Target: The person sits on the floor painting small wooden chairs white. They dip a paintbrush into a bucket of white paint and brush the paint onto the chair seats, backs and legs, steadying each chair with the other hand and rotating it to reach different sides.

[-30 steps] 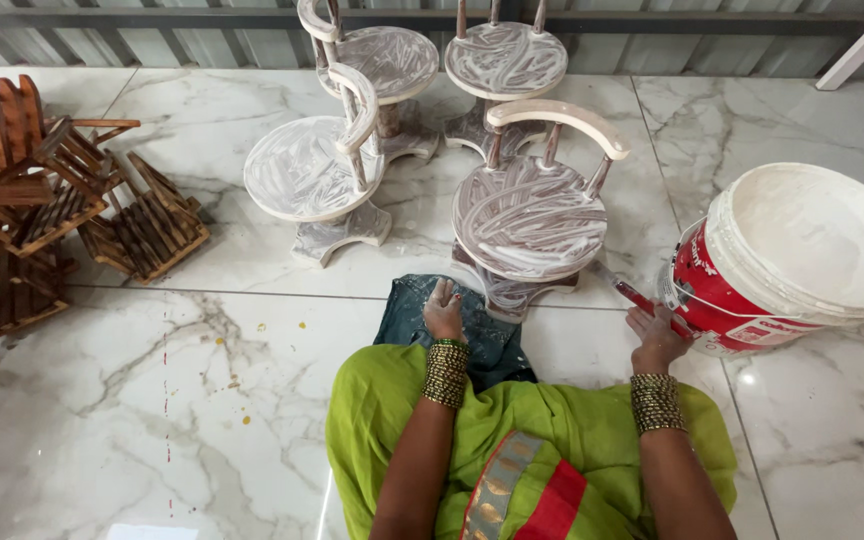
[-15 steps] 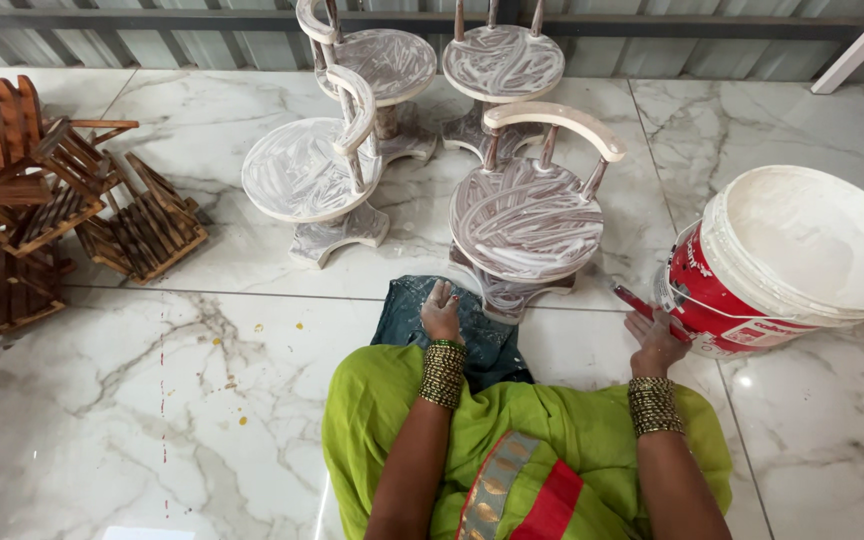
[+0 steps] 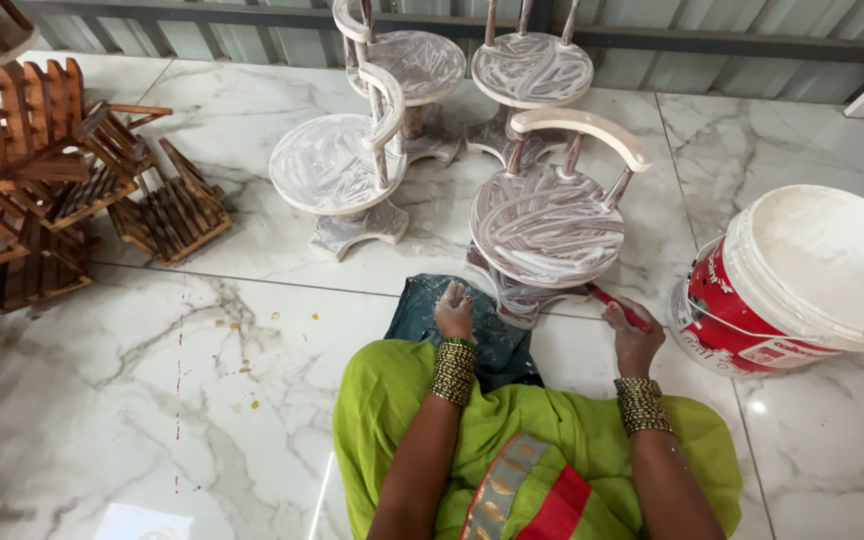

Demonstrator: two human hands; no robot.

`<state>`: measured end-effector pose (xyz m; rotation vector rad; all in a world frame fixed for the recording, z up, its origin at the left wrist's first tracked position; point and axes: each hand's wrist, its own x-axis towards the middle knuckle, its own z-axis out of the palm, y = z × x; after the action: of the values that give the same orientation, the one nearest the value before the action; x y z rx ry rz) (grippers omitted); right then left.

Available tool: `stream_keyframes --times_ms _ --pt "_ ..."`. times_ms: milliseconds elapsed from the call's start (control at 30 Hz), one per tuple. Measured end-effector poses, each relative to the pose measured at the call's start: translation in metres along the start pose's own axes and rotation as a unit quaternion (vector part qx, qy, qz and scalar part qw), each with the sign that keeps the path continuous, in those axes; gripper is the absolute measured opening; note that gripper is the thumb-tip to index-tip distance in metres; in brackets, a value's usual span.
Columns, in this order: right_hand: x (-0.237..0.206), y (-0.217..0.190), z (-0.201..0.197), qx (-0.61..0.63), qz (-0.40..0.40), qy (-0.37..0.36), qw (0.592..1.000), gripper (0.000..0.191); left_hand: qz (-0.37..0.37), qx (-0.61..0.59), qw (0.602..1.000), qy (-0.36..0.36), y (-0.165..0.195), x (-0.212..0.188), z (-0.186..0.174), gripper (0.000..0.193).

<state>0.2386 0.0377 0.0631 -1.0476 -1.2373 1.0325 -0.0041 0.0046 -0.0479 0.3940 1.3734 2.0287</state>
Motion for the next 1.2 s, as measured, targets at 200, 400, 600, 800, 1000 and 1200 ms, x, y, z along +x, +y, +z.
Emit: stream_keyframes --times_ms 200,400,600,800,1000,1200 --pt "-0.026 0.004 0.004 -0.031 -0.058 -0.097 0.993 0.023 0.015 -0.020 1.000 -0.012 0.002 -0.002 0.003 0.060" --pt "-0.030 0.009 0.007 -0.003 -0.022 -0.066 0.998 0.020 0.013 -0.016 1.000 -0.006 0.002 0.000 0.003 0.059" --pt "-0.043 0.013 0.020 -0.116 -0.095 -0.088 0.985 0.020 0.009 -0.002 1.000 -0.005 -0.007 0.000 0.006 0.059" --pt "-0.051 -0.002 0.044 -0.181 -0.181 -0.146 0.956 0.024 -0.005 -0.036 0.999 -0.004 -0.013 0.004 0.010 0.059" --pt "-0.046 -0.010 0.082 -0.252 -0.255 -0.172 0.917 0.025 -0.008 -0.035 0.999 -0.007 -0.022 0.002 0.014 0.060" --pt "-0.035 -0.018 0.116 -0.208 -0.225 -0.195 0.932 0.025 -0.029 -0.059 0.998 0.001 -0.026 0.005 0.017 0.062"
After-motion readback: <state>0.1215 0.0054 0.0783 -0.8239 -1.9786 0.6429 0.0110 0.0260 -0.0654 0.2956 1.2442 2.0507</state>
